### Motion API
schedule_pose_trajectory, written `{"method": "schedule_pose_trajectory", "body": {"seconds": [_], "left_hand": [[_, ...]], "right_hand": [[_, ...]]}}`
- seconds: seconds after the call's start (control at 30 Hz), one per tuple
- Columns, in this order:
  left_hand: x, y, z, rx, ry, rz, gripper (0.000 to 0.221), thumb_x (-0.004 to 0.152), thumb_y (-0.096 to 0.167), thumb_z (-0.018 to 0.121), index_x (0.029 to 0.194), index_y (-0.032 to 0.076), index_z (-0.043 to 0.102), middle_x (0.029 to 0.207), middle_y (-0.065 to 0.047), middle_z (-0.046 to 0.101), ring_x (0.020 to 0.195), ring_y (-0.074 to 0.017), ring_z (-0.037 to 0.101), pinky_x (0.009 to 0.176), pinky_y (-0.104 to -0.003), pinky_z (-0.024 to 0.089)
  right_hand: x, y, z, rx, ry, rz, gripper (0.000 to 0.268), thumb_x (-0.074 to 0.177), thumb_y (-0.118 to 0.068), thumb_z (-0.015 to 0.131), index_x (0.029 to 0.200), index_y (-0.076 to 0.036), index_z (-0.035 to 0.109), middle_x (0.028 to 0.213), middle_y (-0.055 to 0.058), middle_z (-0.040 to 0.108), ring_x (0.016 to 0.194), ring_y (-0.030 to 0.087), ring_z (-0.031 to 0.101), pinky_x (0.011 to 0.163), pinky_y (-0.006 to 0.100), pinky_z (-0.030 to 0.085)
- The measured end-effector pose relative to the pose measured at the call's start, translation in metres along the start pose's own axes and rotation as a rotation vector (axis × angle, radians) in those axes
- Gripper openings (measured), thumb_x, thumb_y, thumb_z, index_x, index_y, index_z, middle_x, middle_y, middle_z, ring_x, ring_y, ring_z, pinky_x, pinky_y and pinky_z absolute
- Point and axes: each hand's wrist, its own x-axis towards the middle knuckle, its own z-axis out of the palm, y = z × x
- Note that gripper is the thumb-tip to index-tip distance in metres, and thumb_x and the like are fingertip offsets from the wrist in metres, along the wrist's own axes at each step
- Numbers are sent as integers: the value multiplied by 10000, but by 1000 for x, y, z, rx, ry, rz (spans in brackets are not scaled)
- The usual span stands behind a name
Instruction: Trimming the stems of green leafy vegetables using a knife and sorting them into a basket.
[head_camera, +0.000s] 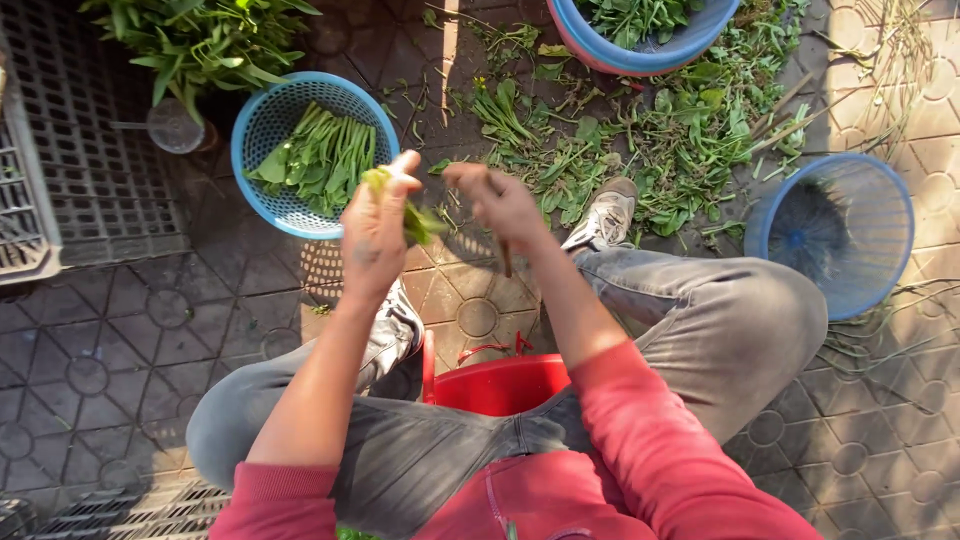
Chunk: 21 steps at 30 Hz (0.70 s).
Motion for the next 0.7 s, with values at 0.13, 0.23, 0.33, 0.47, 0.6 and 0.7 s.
{"method": "schedule_pose_trajectory", "body": {"seconds": [0.13,0.23,0.33,0.47,0.6,0.7], "left_hand": [[9,30,-33,73,124,-74,350,1232,302,496,1154,92,765,1433,-213,740,1254,-303,743,884,-381,687],[3,26,-46,-196,205,-52,313,1214,312,463,1241,27,589,988,-226,770,821,-278,798,593,-328,670],[0,25,-56,-301,314,-128,277,1216,217,478,1229,-40,580,814,-154,647,752,-249,738,812,-437,707],[2,37,-61,-366,332,-328,302,1179,374,557,1150,74,571,809,-50,497,739,-189,534,798,-353,540],[8,39,-59,-352,250,-319,297,1188,367,541,1178,78,609,857,-12,552,740,-152,558,762,-323,542],[9,47,-50,-217,222,-420,294,1176,350,526,1213,91,660,827,27,576,717,-108,566,697,-260,488]], "right_hand": [[112,111,-75,83,357,186,346,1042,-350,758,1206,-52,691,1014,46,729,657,74,538,536,271,486],[172,189,-129,-38,520,255,361,1099,-272,680,1371,-36,694,1089,77,676,728,121,573,605,343,544],[214,228,-143,-331,476,282,285,1136,-229,623,1381,-121,720,1205,63,701,1020,171,715,856,404,629],[242,250,-131,-695,430,366,205,1079,-338,707,1144,-144,716,1014,83,706,861,296,677,762,491,561],[239,244,-117,-799,344,396,200,1077,-353,688,1020,-172,626,941,61,699,824,289,662,706,479,532],[188,259,-102,-677,261,220,325,1032,-379,746,1240,-132,782,1184,94,805,1067,309,747,923,480,581]]}}
